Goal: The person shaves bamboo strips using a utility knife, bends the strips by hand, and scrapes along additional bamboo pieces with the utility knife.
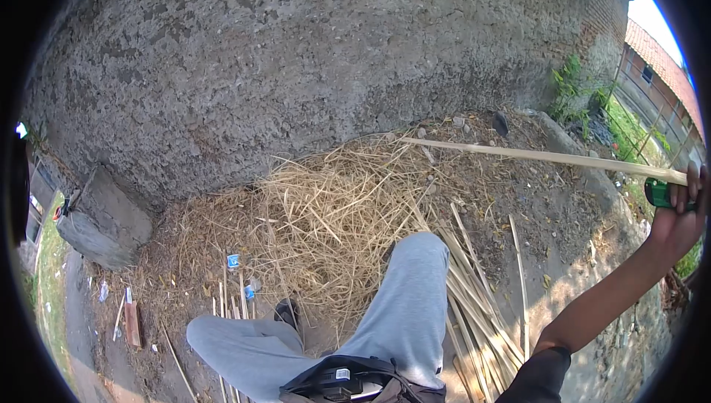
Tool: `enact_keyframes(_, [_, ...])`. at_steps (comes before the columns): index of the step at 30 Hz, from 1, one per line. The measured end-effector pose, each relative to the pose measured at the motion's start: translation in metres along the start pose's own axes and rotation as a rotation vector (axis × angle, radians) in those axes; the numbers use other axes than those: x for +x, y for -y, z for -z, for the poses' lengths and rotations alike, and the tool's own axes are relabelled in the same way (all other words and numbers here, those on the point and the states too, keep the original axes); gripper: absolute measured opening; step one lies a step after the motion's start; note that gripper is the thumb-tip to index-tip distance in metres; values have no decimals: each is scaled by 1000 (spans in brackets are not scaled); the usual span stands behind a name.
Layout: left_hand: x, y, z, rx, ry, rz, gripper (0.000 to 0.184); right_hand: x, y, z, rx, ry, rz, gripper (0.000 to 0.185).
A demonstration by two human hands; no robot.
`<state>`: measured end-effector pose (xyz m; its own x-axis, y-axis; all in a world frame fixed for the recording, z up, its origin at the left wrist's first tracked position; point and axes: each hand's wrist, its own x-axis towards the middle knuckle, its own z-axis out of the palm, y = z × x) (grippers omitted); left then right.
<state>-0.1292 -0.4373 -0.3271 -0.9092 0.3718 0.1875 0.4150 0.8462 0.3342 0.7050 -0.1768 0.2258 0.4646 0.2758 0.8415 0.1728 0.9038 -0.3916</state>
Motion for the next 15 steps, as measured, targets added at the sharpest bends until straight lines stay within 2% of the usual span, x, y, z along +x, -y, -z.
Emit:
enact_keyframes(3, [75,-80,52,-141,-177,88,31,-21,-37,-17,165,-176,48,33])
enact_keyframes(5, [125,-152,89,-672,-195,9,24,-40,-68,-61,219,-362,34,34])
enact_keyframes(7, [134,-238,141,-780,-247,-291,26,-58,-106,-94,290,-455,-50,36])
enact_keyframes(9, [118,-334,201,-865,-96,-342,27,-75,-140,-128,357,-472,-162,37])
enact_keyframes(11, [106,-404,224,-864,-121,-674,31,-97,-168,-179,446,-486,-282,37])
enact_keyframes(13, [101,-465,228,-720,-254,-986,34,-120,-205,-209,553,-418,-389,37])
enact_keyframes(15, [100,-515,219,-696,-157,-1145,43,-145,-233,-239,597,-382,-470,36])
